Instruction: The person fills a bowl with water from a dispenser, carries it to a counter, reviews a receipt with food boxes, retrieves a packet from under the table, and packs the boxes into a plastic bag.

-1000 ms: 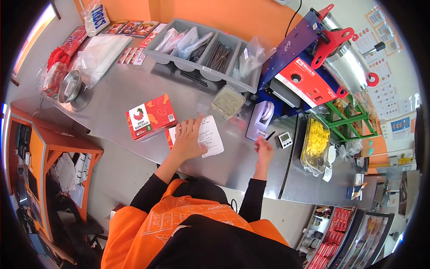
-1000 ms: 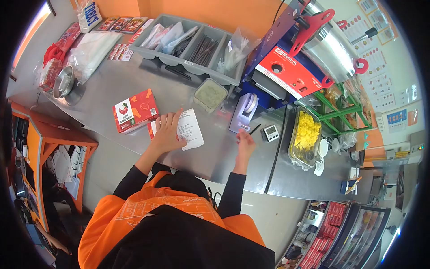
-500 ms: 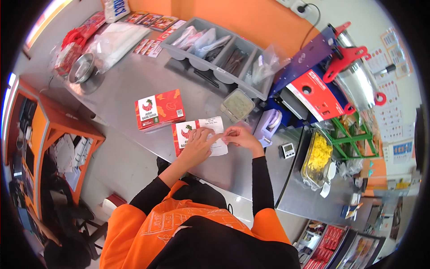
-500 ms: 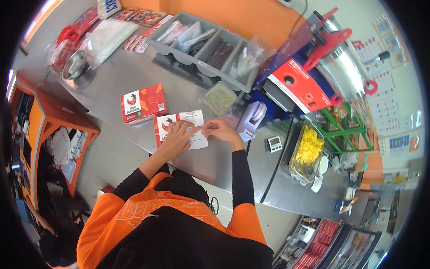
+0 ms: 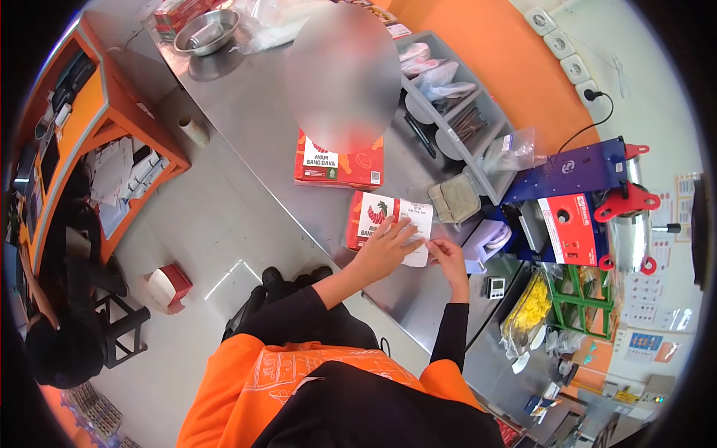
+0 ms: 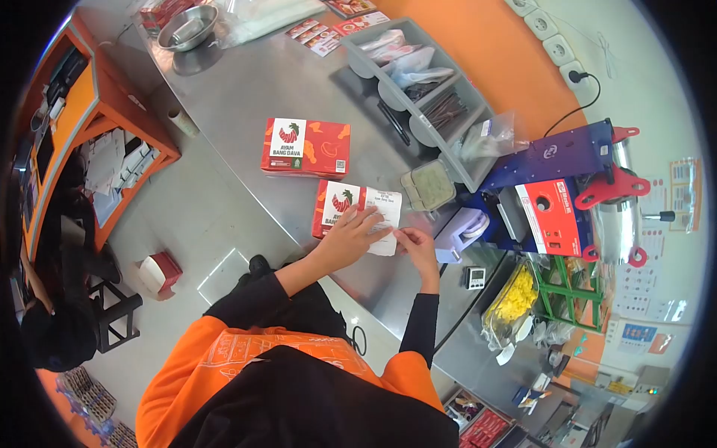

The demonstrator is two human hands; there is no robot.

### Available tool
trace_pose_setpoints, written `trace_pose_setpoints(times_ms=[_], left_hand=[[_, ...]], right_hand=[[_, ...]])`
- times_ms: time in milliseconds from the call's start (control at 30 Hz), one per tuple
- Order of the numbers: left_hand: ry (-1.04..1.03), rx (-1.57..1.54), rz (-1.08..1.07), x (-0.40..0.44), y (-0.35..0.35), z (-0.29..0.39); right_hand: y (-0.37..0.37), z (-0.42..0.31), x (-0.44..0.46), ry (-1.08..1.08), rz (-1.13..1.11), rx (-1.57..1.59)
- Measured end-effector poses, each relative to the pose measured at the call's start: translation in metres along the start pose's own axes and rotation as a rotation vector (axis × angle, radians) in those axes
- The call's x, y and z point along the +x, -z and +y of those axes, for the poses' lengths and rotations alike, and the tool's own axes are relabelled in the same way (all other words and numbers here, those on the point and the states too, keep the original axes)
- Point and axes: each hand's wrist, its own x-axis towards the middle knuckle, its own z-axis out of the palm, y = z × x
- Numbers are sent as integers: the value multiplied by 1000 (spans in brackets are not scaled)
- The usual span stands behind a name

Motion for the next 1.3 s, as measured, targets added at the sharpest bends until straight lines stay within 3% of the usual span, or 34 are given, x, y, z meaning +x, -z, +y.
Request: trace_pose_setpoints(times_ms=[167,267,367,433,567,633,767,833,933,1000,1133,1300], left_hand=[[18,-145,-13,-2,-4,0],[-21,-231,-40,1,-4,-2],[-73,-111,-82,-1,0,2],[-74,-51,-157,-1,5,5],[-118,-22,-184,1,14,11],[-165,36,-156,-1,11,10],[-185,60,-199,0,9,12],[-192,68,-226,0,8,12],[-184,100,-248,1,1,9],[-193,152,-225,-3,-7,3],[-15,277,-212,0,-9,30],[72,342,-109,1,-27,43]], right_hand=[[-11,38,-3,-129,-7,481],[-38,62,6,48,-50,803],[-60,74,13,39,152,805],[-68,44,-2,1,292,870],[-88,56,-7,100,615,536],[-100,59,-37,359,902,142],[-86,37,-167,347,621,105],[-81,73,-197,277,534,323],[-55,118,-245,209,517,188],[-34,133,-272,185,608,43],[16,180,-291,84,775,-137],[67,211,-292,77,805,-247]])
